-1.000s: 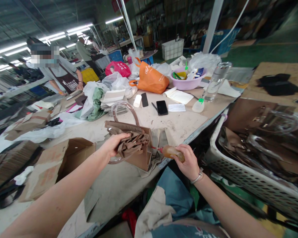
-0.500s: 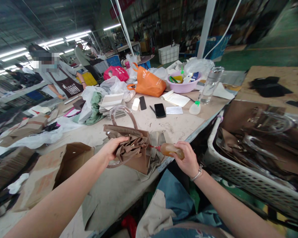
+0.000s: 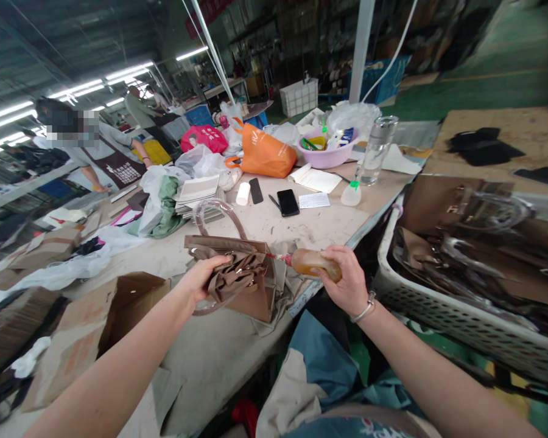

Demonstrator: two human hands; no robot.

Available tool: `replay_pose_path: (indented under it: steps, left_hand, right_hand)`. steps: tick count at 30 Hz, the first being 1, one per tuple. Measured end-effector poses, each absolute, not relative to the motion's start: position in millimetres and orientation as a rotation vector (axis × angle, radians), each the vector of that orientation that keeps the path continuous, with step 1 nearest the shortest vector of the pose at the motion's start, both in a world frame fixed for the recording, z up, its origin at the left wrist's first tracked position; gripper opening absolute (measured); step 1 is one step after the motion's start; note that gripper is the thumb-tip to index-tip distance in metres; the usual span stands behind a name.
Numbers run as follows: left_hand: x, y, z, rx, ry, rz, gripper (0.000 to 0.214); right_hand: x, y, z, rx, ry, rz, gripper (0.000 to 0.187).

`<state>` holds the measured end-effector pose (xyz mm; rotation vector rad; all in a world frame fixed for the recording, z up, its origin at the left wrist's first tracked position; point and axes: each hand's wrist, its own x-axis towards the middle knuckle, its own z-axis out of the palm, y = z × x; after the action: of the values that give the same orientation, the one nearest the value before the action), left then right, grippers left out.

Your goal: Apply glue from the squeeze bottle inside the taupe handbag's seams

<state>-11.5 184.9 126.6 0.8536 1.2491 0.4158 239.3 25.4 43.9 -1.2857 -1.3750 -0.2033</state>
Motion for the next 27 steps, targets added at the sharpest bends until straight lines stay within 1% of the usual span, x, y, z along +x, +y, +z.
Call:
replay_pose_path:
  steps: [7,12,19,27]
  left_hand:
    - [-11,185,126,0.885,1.238,0.45,0.017]
    - [-11,185,127,0.868,1.26,0.412,0.018]
    - [-9,182,130,0.888,1.275,0.405,0.022]
    - [-7,184,129,0.866,1.264,0.417,0.015]
  right_hand:
    - [234,19,13,-1.375,-1.366,-0.082,0.028]
    - [230,21,7,-1.367,-1.371,-0.047,0.026]
    - [232,26,25,-1.34,-1.331,-0.12,0.028]
    - [233,30,56,-1.293,-1.23,-0.156,0.028]
